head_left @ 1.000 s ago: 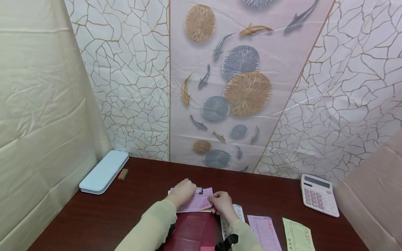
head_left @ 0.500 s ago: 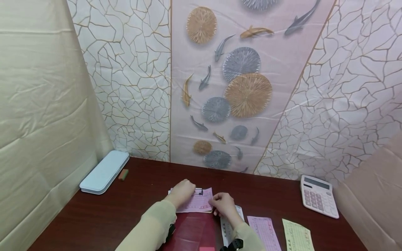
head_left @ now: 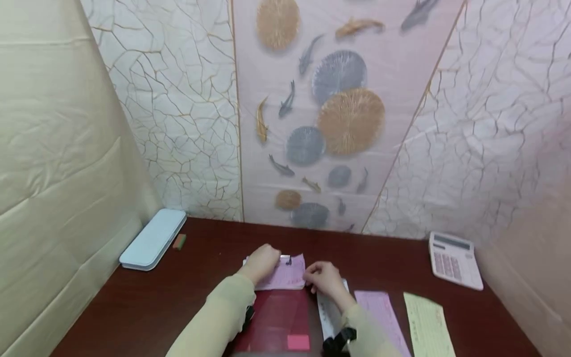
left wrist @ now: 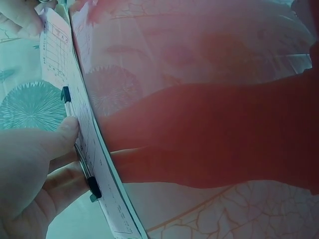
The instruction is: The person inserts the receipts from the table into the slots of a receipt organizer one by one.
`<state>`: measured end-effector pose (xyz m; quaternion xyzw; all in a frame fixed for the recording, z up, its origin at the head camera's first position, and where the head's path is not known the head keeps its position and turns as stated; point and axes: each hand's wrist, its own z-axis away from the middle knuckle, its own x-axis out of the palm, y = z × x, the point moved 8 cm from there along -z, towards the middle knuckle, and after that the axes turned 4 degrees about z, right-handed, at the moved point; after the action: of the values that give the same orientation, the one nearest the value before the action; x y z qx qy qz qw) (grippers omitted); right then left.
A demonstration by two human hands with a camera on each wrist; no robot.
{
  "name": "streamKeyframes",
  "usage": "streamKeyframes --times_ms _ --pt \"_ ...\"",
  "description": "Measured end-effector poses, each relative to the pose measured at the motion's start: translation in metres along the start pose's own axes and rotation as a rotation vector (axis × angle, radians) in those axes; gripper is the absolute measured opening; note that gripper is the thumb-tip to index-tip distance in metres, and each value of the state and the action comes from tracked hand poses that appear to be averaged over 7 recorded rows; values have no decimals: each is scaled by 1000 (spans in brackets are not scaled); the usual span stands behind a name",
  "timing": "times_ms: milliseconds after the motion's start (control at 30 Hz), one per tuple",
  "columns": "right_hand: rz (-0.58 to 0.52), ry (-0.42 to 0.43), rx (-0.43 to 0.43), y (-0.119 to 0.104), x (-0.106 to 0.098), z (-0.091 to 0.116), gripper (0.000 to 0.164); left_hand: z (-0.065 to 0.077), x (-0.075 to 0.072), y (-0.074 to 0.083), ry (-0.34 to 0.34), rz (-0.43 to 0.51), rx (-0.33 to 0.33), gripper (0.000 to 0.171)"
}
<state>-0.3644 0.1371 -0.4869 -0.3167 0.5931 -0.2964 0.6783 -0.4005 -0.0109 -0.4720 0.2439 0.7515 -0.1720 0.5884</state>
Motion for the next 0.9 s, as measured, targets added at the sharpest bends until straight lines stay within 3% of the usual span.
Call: streamKeyframes --times_ms 100,200,400,600,900 --pt "19 28 4 -1 -17 -8 8 -14 -2 -1 0 40 -12 24" --pt "13 41 8 0 -24 -9 7 -18 -3 -2 -20 53 -42 19" --pt "0 34 16 9 -21 -1 6 -8 2 0 -58 66 -68 15" --pt "8 61 -29 1 -29 -2 6 -6 -6 -4 -9 80 -60 14" --pt "35 73 -83 9 -37 5 6 -4 -1 -1 -38 94 -50 22"
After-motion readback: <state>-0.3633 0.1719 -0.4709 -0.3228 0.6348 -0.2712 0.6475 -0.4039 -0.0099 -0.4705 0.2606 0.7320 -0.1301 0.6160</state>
